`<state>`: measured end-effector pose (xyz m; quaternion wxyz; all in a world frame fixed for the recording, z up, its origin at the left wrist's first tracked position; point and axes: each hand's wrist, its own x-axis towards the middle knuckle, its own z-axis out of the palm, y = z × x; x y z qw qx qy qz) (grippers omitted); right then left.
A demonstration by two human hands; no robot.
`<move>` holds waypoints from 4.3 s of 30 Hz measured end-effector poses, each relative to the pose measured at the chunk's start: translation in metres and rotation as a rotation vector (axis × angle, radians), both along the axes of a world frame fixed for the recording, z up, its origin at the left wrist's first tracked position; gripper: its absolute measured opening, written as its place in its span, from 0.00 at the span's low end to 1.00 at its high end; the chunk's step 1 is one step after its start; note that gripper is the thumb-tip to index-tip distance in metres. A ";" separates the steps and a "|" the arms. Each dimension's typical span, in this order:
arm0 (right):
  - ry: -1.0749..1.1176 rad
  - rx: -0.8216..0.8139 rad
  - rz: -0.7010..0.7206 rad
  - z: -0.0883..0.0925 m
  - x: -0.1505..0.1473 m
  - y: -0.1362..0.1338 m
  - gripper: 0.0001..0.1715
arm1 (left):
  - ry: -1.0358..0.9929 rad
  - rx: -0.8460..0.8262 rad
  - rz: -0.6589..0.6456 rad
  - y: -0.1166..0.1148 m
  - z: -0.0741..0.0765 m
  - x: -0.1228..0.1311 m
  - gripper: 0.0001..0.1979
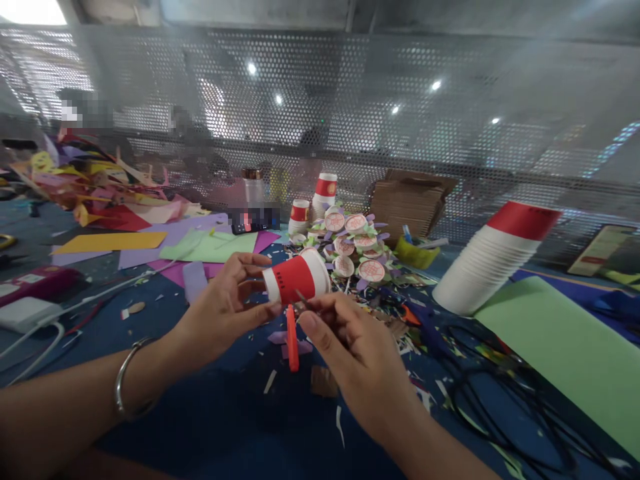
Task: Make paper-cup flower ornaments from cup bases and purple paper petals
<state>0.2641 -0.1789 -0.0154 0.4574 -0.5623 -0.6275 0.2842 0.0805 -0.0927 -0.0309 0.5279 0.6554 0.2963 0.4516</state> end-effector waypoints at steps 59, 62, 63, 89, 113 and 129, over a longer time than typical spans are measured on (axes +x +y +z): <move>0.416 -0.179 0.199 -0.012 -0.012 -0.003 0.20 | -0.165 0.270 0.139 -0.014 -0.008 0.011 0.19; 0.426 -0.190 0.203 -0.012 -0.011 -0.003 0.20 | -0.154 0.283 0.152 -0.012 -0.009 0.010 0.20; 0.424 -0.191 0.201 -0.012 -0.011 -0.003 0.20 | -0.151 0.293 0.152 -0.012 -0.010 0.009 0.20; 0.584 -0.317 0.119 -0.007 -0.019 -0.004 0.25 | -0.092 0.471 0.265 -0.004 -0.010 0.006 0.22; 0.593 -0.353 0.147 -0.011 -0.019 -0.005 0.26 | 0.028 0.423 0.205 -0.011 -0.006 0.001 0.19; 0.658 -0.332 0.083 -0.007 -0.016 -0.005 0.24 | -0.044 0.092 -0.199 -0.012 0.002 -0.003 0.20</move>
